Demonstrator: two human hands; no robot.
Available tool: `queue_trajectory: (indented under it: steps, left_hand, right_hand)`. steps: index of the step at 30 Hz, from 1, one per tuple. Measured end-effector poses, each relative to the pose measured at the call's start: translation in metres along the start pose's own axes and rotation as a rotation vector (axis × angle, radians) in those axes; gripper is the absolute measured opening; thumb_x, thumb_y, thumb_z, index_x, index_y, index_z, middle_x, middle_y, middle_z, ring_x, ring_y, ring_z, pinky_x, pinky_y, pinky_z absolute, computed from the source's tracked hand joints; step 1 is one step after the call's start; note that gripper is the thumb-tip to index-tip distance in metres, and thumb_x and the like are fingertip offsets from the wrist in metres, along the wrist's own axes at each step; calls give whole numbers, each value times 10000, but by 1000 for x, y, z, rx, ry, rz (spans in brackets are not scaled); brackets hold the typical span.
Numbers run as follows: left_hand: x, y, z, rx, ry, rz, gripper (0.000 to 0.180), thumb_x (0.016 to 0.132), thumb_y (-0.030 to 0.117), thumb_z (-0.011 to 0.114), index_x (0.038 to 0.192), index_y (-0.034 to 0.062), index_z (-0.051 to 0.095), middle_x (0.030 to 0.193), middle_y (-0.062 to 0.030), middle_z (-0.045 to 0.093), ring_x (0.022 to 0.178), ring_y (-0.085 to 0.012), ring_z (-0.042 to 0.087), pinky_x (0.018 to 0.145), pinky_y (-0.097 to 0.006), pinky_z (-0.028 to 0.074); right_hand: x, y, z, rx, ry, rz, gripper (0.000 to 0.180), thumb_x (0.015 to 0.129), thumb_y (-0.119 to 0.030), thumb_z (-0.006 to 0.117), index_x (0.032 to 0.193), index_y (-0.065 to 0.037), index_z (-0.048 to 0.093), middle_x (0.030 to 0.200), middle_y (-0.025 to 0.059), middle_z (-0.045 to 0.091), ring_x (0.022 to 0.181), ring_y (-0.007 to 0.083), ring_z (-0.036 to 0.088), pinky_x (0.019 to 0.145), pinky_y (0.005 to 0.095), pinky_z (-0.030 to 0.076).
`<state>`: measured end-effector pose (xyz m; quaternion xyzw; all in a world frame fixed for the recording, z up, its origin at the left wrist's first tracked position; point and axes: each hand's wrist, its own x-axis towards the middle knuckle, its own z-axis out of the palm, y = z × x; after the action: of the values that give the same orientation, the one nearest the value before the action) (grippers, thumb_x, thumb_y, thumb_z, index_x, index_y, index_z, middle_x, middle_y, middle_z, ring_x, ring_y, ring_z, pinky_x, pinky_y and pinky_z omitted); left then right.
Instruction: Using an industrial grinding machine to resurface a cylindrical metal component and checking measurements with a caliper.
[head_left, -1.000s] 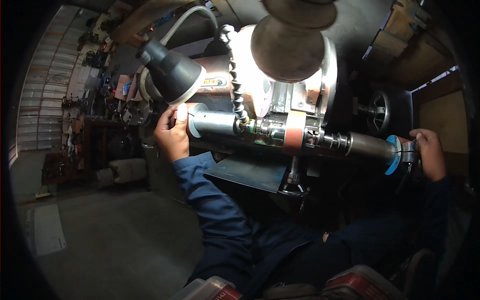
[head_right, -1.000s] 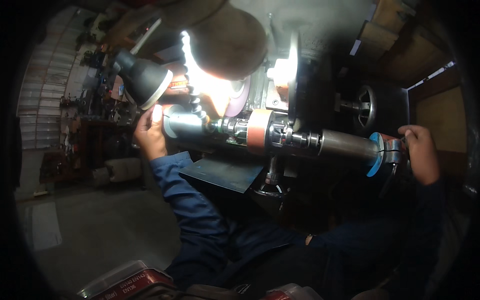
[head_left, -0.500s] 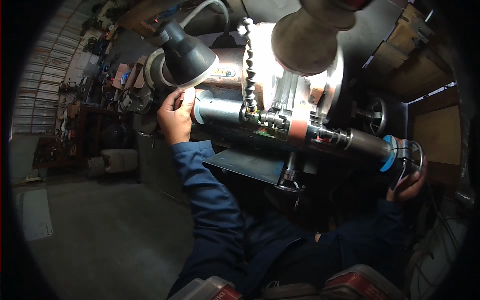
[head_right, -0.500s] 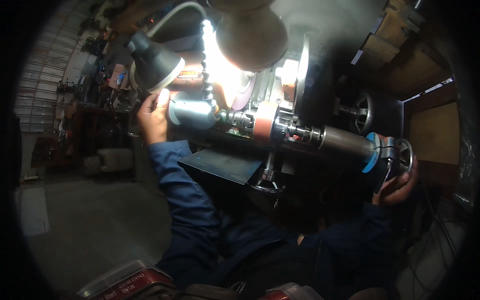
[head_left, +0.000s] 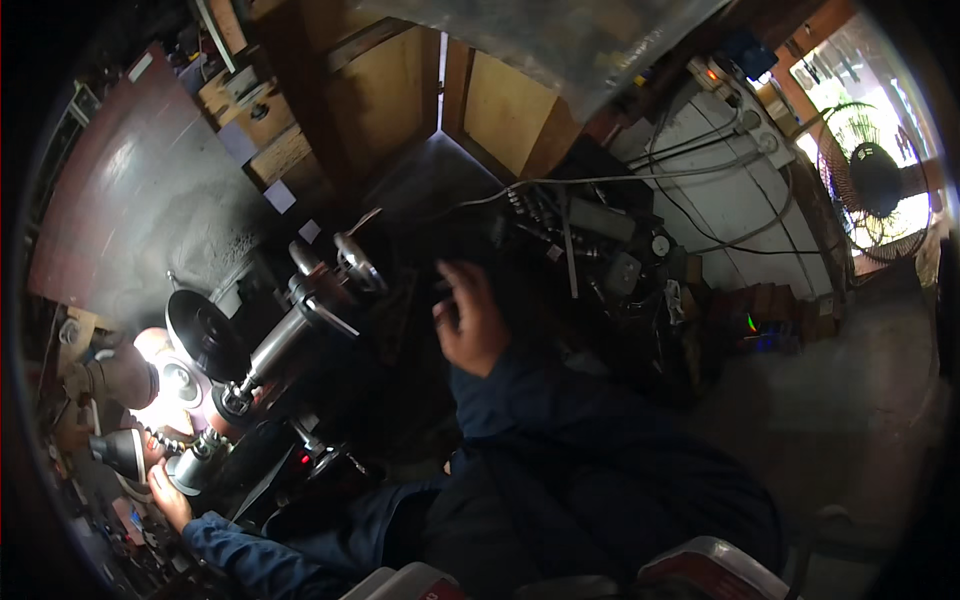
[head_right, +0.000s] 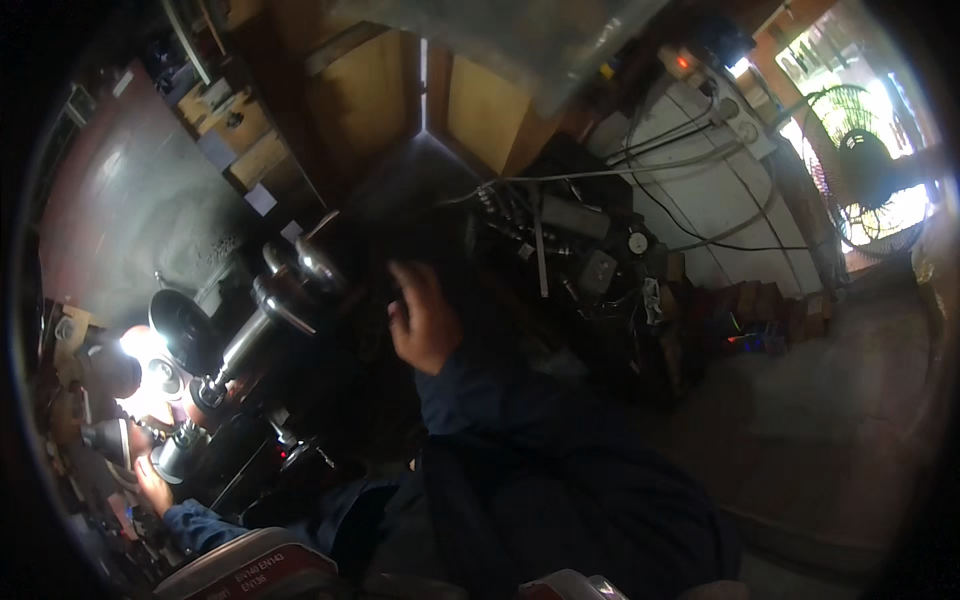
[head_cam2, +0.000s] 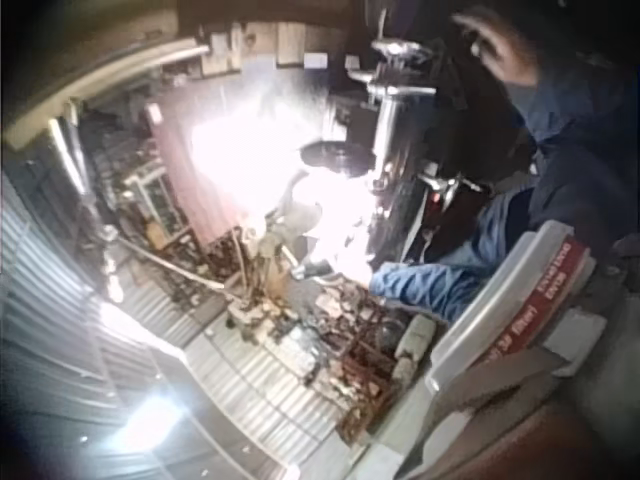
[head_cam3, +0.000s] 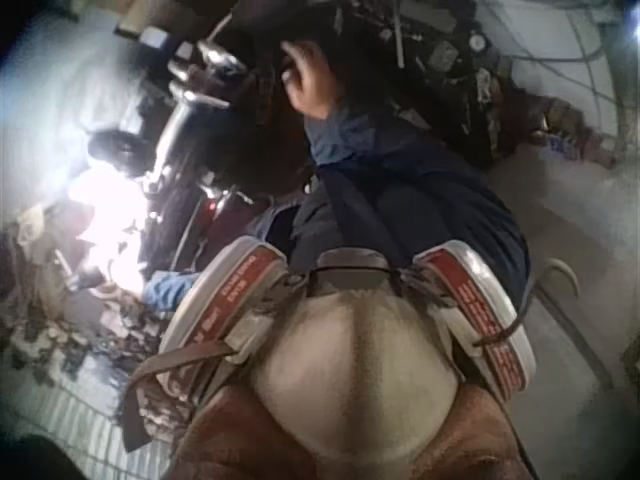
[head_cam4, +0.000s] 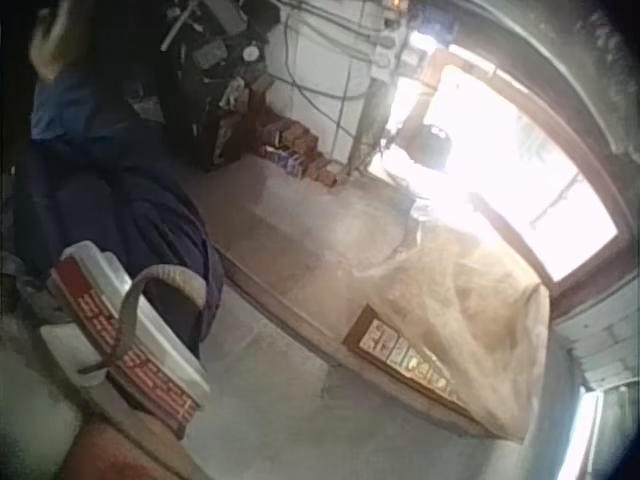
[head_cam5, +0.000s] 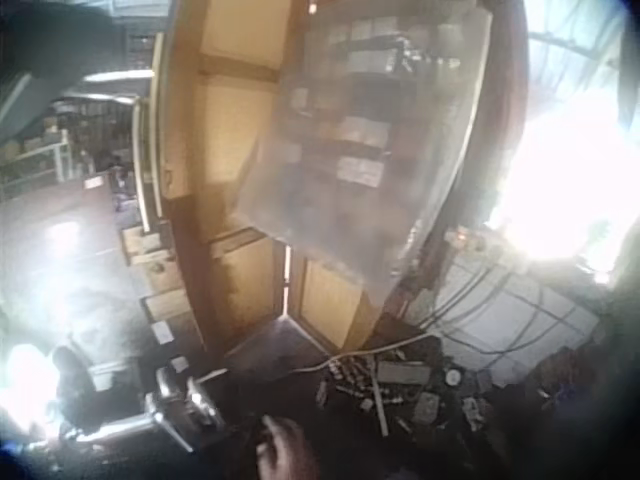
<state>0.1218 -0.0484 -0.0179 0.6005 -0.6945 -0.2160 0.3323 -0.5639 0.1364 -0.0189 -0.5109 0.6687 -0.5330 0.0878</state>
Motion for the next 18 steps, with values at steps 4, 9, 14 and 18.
queue_trajectory:
  steps: [4,9,14,18]
  left_hand:
    - [5,-13,2,-139,106,-157,328,997,258,471,1141,-26,552,1125,-128,607,1045,-201,555,947,-325,423]
    - [11,77,64,-404,-54,159,258,964,102,464,1170,-40,531,1138,-131,594,1033,-220,572,925,-341,453]
    - [83,146,110,-441,-112,263,258,959,97,469,1168,-40,530,1136,-129,593,1033,-220,572,924,-343,454]
    - [131,176,155,-495,-178,327,258,954,92,473,1167,-41,530,1134,-127,593,1032,-220,572,923,-345,456]
  right_hand:
    - [23,88,-90,-414,195,142,339,868,-69,542,1201,-10,519,1138,201,587,977,386,598,819,449,486]
    - [18,184,-151,-799,-243,741,479,889,-60,506,1334,63,376,1093,288,590,982,416,606,821,477,505]
    - [12,211,-140,-678,-194,932,594,883,-155,580,1357,79,309,1065,300,598,980,411,612,839,474,511]
    - [10,211,-158,-541,-196,857,574,818,-211,685,1268,31,424,1076,261,610,960,403,623,840,483,506]
